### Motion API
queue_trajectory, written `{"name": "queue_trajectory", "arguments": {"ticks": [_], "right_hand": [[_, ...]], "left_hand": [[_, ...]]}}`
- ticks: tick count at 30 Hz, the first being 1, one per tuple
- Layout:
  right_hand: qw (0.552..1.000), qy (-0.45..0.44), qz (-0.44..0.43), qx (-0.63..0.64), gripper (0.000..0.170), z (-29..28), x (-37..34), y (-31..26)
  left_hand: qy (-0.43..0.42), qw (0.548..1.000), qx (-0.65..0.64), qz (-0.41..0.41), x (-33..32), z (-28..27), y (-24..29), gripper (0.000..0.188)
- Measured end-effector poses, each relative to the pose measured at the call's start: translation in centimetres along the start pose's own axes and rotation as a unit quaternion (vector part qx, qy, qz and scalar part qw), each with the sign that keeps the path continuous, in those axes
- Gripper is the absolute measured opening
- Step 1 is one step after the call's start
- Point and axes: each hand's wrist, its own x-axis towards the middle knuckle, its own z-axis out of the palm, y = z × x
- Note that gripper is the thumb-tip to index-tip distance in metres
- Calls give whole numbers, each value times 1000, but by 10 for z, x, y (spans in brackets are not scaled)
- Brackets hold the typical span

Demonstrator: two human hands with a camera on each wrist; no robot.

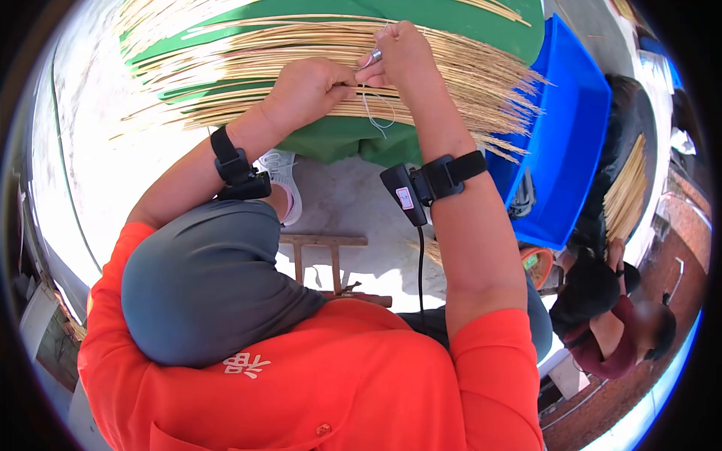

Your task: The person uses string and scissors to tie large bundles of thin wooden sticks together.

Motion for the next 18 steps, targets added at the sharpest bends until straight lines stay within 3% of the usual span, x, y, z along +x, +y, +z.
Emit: {"name": "queue_trajectory", "arguments": {"ticks": [2, 4, 5, 7, 9, 10, 12, 18], "right_hand": [[998, -21, 37, 52, 16, -3, -1, 3], [978, 50, -49, 195, 17, -13, -1, 11], [978, 48, -47, 197, 17, -19, -3, 10], [943, 135, -135, 272, 15, -38, -8, -2], [910, 179, -162, 338, 14, -63, -13, -12], [910, 181, -163, 336, 14, -80, -14, -15], [868, 141, -218, 423, 13, -105, -18, -22], [877, 217, -195, 383, 10, -96, -27, -14]], "left_hand": [[11, 1000, -4, -1, 1, 0, 0, 8], [44, 999, 7, 16, 0, 1, -5, 7], [41, 999, 8, 13, -1, 1, -7, 7], [17, 999, 29, 20, 1, 1, -11, 7], [25, 999, 15, 21, 1, 3, -12, 7], [33, 999, -1, 16, 0, 5, -12, 7], [12, 1000, -3, -9, 3, -3, -6, 8], [-28, 998, 53, -29, 1, -7, -1, 9]]}}
